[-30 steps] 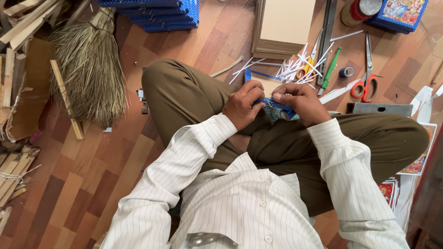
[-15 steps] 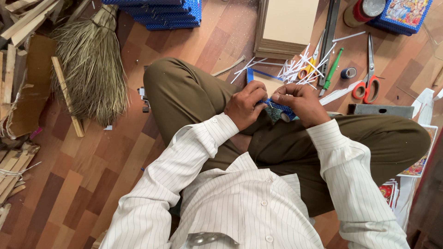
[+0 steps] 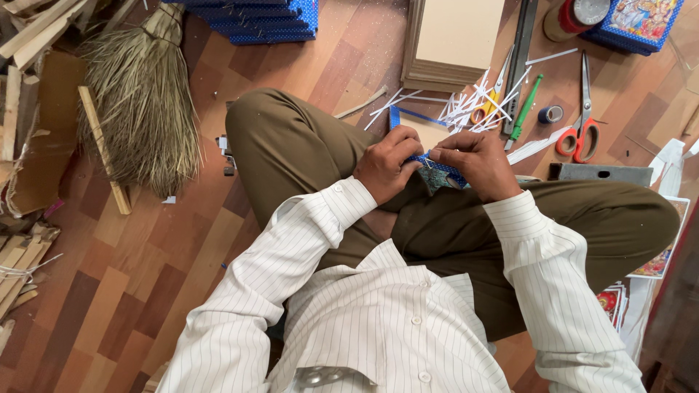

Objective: The person sits on the floor assembling small decorative picture frames. They press blue patterned trim along the frame edges, fit a printed deity image behind the frame's clear front, then use scissors to trim a printed image and place it into another frame, stacking finished frames nearby.

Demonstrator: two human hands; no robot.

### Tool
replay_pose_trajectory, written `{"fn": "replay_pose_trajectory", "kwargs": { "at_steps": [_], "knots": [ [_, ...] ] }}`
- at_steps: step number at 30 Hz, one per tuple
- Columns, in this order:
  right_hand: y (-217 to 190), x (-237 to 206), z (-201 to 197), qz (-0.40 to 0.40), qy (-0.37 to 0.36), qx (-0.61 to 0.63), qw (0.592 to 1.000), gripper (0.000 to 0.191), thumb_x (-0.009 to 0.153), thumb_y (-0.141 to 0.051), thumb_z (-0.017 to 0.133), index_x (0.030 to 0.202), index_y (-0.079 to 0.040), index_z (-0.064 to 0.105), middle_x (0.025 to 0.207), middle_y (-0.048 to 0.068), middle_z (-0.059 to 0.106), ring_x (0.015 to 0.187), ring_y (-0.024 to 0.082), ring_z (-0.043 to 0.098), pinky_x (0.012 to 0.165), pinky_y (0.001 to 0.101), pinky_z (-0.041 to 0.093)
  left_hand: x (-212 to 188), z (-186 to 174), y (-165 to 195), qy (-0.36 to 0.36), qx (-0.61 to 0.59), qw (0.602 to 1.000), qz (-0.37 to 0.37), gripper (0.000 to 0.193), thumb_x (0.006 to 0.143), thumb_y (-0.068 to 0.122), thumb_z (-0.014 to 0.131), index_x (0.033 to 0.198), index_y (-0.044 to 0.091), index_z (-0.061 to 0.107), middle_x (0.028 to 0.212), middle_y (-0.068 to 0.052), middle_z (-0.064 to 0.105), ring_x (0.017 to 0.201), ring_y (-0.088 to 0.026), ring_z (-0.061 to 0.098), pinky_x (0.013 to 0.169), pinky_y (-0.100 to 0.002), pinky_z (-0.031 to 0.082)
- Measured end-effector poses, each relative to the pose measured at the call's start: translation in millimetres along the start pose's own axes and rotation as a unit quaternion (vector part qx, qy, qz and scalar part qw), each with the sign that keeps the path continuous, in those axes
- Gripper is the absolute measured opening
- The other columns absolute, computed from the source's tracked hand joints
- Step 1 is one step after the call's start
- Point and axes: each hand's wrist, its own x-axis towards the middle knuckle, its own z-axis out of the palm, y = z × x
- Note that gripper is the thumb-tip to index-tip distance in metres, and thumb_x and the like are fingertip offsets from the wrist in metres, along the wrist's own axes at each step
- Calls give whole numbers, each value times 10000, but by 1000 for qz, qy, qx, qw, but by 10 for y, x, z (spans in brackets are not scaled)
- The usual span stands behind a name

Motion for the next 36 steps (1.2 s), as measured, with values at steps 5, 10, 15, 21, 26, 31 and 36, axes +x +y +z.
{"fn": "replay_pose_trajectory", "kwargs": {
  "at_steps": [5,10,15,21,26,31,36],
  "knots": [
    [50,17,-6,-9,9,-26,1000,136,889,-73,767,970,36,775,835,48,748,750,86,648,681,244,528,-5,4,-16,2,-8,1000,-12,257,825,19,797,1022,59,637,1160,-83,606,1005,-309,679,822,-405,562],
    [129,47,-52,23,-17,85,996,135,929,-85,734,1006,24,755,901,21,743,801,72,649,739,231,528,-9,-4,-30,14,-38,998,-46,273,777,-14,801,987,45,636,1134,-99,602,1007,-312,670,831,-392,551],
    [158,73,-44,27,-65,82,994,135,928,-95,724,979,28,749,908,7,730,833,66,648,786,223,528,-42,-11,-42,18,-63,994,-84,281,753,-35,799,977,38,645,1130,-107,605,987,-299,675,818,-379,553],
    [133,71,48,14,-55,11,998,161,941,-121,730,981,34,735,856,13,706,768,58,615,679,230,516,-64,5,-18,23,-42,997,-64,286,778,-32,798,1016,51,665,1167,-99,601,1040,-309,675,837,-388,561],
    [135,79,30,-6,-48,-43,998,174,946,-125,742,989,44,738,837,32,706,733,63,602,625,241,507,-62,12,-1,1,-28,998,-51,282,825,-39,762,1068,85,689,1167,-70,609,1023,-267,712,833,-378,582],
    [184,103,23,-15,-53,-38,998,164,948,-117,731,1003,38,738,860,31,717,773,59,627,646,242,523,-66,5,3,-6,-11,1000,-20,260,878,-50,694,1090,98,722,1156,-82,621,1005,-277,700,836,-382,585],
    [191,99,23,-4,-60,-25,998,156,935,-111,729,1000,31,736,871,28,728,792,67,657,676,243,546,-92,11,-9,-19,16,999,-22,290,845,-78,658,1064,100,728,1105,-75,628,1013,-291,684,830,-395,563]
  ]
}}
